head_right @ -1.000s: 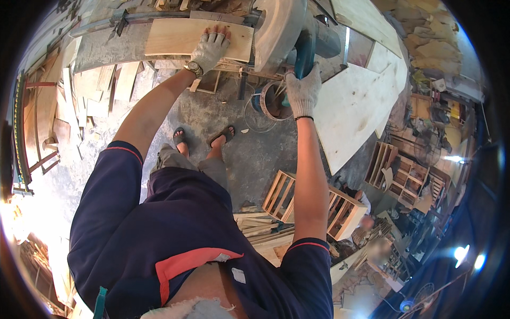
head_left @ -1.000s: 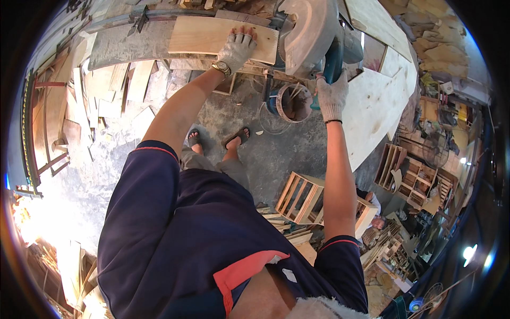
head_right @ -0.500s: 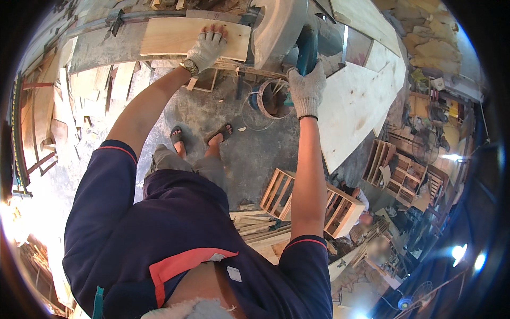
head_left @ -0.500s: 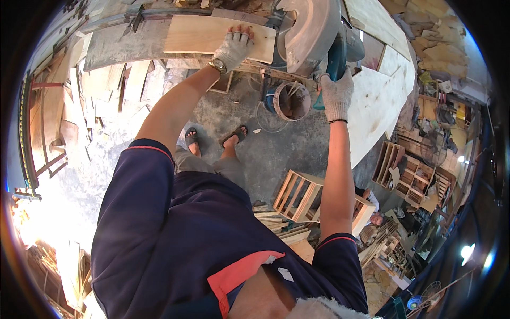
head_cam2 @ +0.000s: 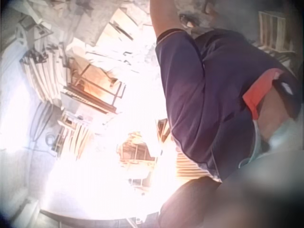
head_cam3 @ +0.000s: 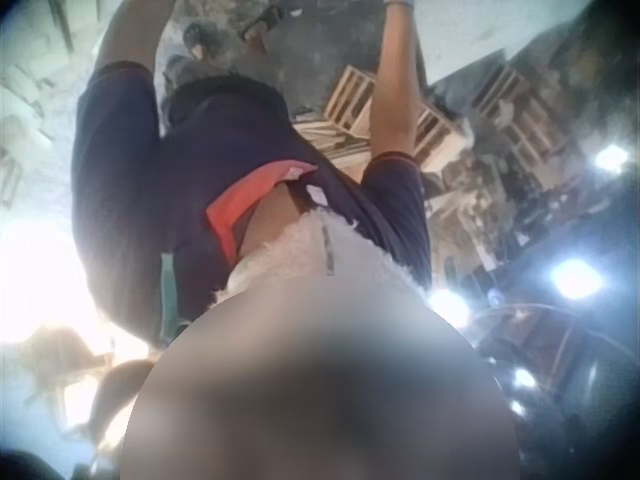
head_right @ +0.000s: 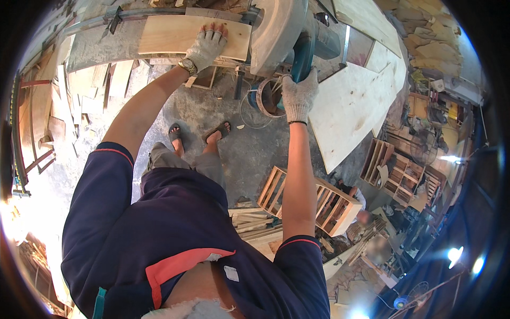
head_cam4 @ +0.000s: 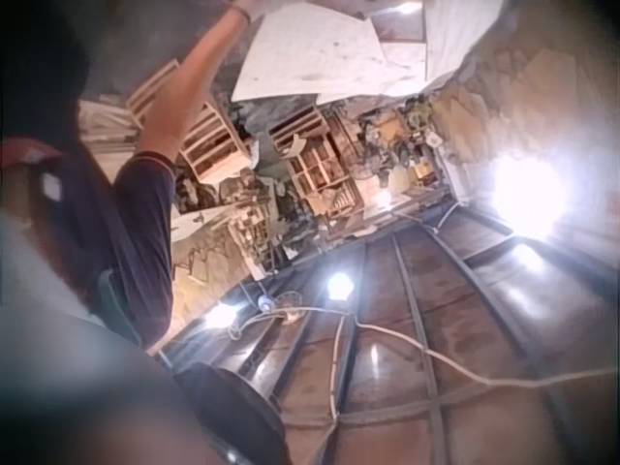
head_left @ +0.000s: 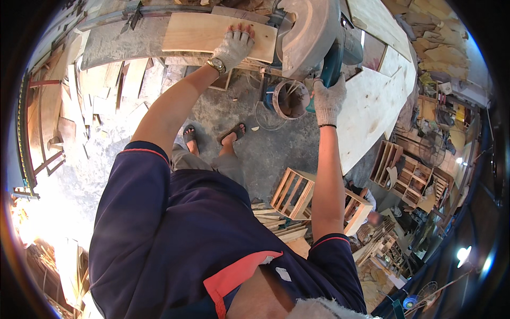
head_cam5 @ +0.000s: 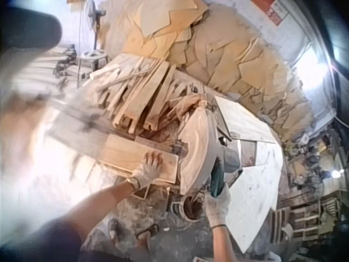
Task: The person assembles a wooden furniture piece by hammering nails into plywood panels, cutting a small wood piece with a miter saw, and fastening it with a nail gun. The person works on a workbench in a cluttered workshop.
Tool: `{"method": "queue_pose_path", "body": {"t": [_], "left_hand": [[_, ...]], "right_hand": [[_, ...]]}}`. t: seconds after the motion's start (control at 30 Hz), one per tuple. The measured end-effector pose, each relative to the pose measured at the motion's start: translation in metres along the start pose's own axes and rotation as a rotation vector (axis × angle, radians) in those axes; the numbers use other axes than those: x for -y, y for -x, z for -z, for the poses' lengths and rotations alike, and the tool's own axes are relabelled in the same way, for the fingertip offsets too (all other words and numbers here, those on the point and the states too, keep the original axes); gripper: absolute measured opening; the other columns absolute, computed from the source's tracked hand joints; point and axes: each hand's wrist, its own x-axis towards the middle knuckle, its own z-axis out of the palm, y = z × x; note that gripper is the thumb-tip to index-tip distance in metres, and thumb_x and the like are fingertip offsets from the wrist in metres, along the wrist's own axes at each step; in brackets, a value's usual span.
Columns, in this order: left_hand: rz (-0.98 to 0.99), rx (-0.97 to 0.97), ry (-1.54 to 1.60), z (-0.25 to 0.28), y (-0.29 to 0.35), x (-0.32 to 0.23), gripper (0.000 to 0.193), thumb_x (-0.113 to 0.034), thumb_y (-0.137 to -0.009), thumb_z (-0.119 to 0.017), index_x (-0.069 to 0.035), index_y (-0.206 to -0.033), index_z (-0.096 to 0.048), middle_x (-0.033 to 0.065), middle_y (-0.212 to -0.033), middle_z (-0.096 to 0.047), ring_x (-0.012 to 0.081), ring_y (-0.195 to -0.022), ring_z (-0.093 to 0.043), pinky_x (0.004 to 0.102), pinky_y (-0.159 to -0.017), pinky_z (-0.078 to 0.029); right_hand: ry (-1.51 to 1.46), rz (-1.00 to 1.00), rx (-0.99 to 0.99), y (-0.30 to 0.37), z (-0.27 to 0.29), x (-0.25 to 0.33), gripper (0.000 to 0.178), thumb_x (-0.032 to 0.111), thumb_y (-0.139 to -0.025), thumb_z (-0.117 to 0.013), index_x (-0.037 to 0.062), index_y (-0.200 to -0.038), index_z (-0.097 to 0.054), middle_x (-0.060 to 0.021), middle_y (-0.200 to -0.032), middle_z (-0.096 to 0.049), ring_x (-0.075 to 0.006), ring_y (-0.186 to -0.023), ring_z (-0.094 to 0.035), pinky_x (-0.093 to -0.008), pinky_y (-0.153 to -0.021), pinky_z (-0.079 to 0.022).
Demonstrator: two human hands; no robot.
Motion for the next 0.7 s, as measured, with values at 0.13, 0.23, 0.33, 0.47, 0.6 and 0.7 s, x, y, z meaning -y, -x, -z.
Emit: {"method": "queue_pose_path", "body": {"t": [0.13, 0.23, 0.33, 0.47, 0.6, 0.7], "left_hand": [[0.001, 0.019, 0.011, 0.000, 0.001, 0.000, 0.064, -0.016, -0.094, -0.059, 0.001, -0.153, -0.041, 0.0236, -0.157, -0.046, 0.0443, -0.143, -0.047, 0.0591, -0.115, -0.038], [0.003, 0.024, 0.029, 0.000, 0.001, 0.000, 0.066, -0.016, -0.094, -0.060, 0.000, -0.154, -0.040, 0.0238, -0.157, -0.046, 0.0446, -0.143, -0.046, 0.0596, -0.116, -0.038], [0.005, 0.011, 0.033, -0.001, 0.001, 0.000, 0.065, -0.016, -0.094, -0.060, 0.000, -0.154, -0.040, 0.0236, -0.156, -0.046, 0.0447, -0.143, -0.047, 0.0599, -0.116, -0.038], [0.002, -0.007, -0.007, -0.002, 0.001, 0.000, 0.063, -0.017, -0.095, -0.058, -0.001, -0.154, -0.041, 0.0232, -0.156, -0.047, 0.0436, -0.143, -0.047, 0.0596, -0.115, -0.038], [-0.001, -0.025, 0.012, 0.000, 0.002, 0.001, 0.061, -0.018, -0.095, -0.058, -0.001, -0.152, -0.042, 0.0225, -0.156, -0.047, 0.0426, -0.142, -0.048, 0.0591, -0.115, -0.039], [0.011, -0.027, 0.002, 0.001, 0.002, 0.000, 0.060, -0.019, -0.095, -0.059, -0.001, -0.151, -0.044, 0.0218, -0.155, -0.049, 0.0422, -0.140, -0.050, 0.0584, -0.114, -0.041]], "right_hand": [[0.071, 0.066, -0.051, -0.003, -0.006, -0.009, 0.062, 0.018, -0.076, -0.073, -0.0104, -0.129, -0.057, -0.0283, -0.107, -0.070, -0.0421, -0.099, -0.072, -0.0494, -0.087, -0.056], [0.040, 0.051, -0.034, -0.004, -0.009, -0.015, 0.065, 0.018, -0.076, -0.074, -0.0114, -0.131, -0.056, -0.0291, -0.110, -0.071, -0.0432, -0.100, -0.071, -0.0495, -0.088, -0.056], [0.020, 0.040, -0.044, -0.005, -0.010, -0.019, 0.066, 0.018, -0.075, -0.074, -0.0107, -0.132, -0.056, -0.0298, -0.111, -0.070, -0.0442, -0.101, -0.071, -0.0495, -0.088, -0.055], [0.038, 0.006, -0.014, -0.006, -0.010, -0.020, 0.067, 0.016, -0.075, -0.073, -0.0099, -0.134, -0.056, -0.0308, -0.112, -0.070, -0.0447, -0.102, -0.071, -0.0487, -0.088, -0.056], [0.010, 0.034, -0.048, -0.001, -0.011, -0.016, 0.061, 0.016, -0.075, -0.073, -0.0096, -0.128, -0.058, -0.0298, -0.108, -0.071, -0.0445, -0.099, -0.071, -0.0485, -0.087, -0.057], [-0.057, 0.003, -0.032, 0.003, -0.011, -0.011, 0.052, 0.016, -0.076, -0.073, -0.0080, -0.120, -0.060, -0.0252, -0.097, -0.071, -0.0409, -0.092, -0.073, -0.0479, -0.083, -0.057]]}}
